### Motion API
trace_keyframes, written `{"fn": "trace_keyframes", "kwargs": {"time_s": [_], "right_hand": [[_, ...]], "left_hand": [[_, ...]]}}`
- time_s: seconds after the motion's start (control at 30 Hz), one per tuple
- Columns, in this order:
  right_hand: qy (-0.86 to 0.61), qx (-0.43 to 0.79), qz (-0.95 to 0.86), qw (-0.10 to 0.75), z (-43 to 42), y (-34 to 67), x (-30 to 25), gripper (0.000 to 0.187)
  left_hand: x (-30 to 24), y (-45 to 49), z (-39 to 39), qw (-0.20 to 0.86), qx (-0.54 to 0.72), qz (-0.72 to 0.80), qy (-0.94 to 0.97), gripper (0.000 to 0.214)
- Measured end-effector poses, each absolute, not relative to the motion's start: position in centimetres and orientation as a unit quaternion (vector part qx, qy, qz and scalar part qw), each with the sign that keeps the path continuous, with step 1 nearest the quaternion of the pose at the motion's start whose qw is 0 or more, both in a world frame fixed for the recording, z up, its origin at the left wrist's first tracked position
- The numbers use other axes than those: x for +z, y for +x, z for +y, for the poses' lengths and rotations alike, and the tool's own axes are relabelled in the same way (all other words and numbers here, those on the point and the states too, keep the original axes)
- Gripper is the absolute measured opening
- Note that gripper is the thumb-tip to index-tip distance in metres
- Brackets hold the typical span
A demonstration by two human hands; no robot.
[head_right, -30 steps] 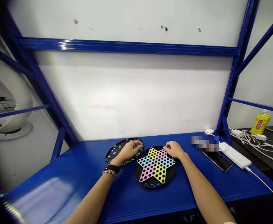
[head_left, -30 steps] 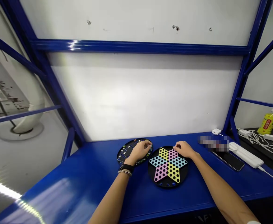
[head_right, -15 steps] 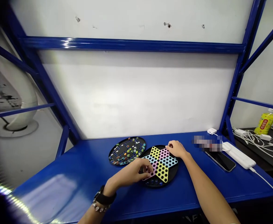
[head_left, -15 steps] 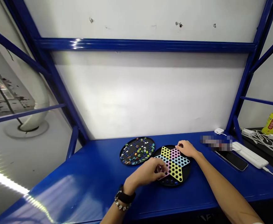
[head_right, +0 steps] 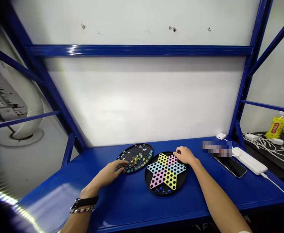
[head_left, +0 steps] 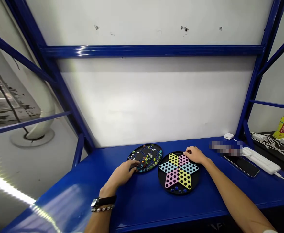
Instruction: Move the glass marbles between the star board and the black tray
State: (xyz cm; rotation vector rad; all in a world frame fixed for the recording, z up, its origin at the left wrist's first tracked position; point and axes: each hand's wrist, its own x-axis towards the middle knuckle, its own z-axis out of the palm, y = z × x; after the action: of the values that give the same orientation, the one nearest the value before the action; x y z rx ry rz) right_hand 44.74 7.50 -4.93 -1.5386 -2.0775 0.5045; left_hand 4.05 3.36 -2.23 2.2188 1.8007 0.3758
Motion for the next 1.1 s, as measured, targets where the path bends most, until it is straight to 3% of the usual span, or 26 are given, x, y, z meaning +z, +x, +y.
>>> {"fn": "trace_keyframes", "kwargs": {"time_s": [0.33,0.87,1.1], "right_hand": [[-0.573,0.19,-0.758,0.246,7.0,44.3,-3.9,0.023],[-0.571,0.189,-0.758,0.251,7.3,44.5,-4.7,0.026],[-0.564,0.199,-0.761,0.254,7.3,44.6,-4.8,0.027]], "left_hand": [[-0.7,5.0,3.0,0.186,0.196,0.614,0.742,0.033],[0.2,5.0,2.7,0.111,0.282,0.606,0.736,0.042],[-1.8,4.2,3.0,0.132,0.183,0.619,0.752,0.044]]}}
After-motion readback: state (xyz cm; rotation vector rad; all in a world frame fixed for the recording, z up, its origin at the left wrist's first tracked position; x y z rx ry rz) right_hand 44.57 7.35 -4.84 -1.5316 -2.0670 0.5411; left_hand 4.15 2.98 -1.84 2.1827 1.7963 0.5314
